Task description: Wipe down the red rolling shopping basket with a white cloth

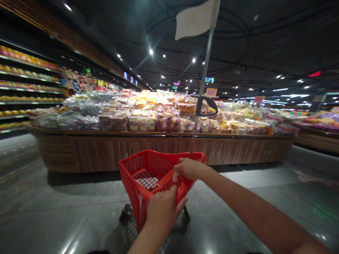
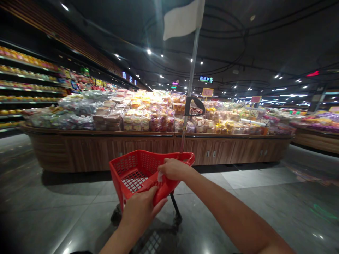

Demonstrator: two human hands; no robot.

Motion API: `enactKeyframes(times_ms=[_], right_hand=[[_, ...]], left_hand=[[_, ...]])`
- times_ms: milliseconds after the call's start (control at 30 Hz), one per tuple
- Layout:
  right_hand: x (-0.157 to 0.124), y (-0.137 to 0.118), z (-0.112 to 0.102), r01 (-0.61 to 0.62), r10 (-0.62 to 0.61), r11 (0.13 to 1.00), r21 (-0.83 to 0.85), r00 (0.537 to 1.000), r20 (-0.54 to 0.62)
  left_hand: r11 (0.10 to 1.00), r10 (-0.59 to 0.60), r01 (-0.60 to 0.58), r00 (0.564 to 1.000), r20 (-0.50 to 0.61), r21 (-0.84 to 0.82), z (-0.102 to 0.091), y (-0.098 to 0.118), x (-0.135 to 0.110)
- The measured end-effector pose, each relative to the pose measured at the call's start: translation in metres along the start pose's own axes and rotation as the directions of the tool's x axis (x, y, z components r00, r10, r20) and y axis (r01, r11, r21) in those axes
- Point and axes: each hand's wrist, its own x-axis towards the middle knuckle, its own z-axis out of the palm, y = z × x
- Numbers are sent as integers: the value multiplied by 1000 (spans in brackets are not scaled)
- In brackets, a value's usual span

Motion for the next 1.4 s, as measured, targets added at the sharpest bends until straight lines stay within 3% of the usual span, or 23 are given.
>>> enactKeyframes(times_ms=[233,333,467,633,767,1067,1267,1400], right_hand=[[17,-5,-14,82,-105,990,111,971,214],[21,-6,-10,81,-88,996,35,945,315],[24,2,-6,51,-40,998,-27,946,322],[20,-5,-7,112,-123,992,50,926,356],[23,0,-9,-27,10,999,47,939,344],[-2,55,-8,-290,293,956,-41,941,170],[-8,41,-7,-259,253,966,22,956,147],[-15,50,-15,-313,306,949,36,943,132]], left_hand=[[1000,-3,4,1000,-23,19,1,-5,-1],[1000,4,-4,1000,-10,-5,1,-5,0],[1000,-3,3,1000,10,-5,0,-6,1],[1000,13,-13,1000,0,-23,3,-10,0],[1000,9,-8,1000,11,-8,1,-10,1],[998,-55,55,997,57,-2,-16,-10,1],[999,-54,54,998,31,3,-11,-19,2],[1000,-22,22,1000,11,6,-6,-27,3]])
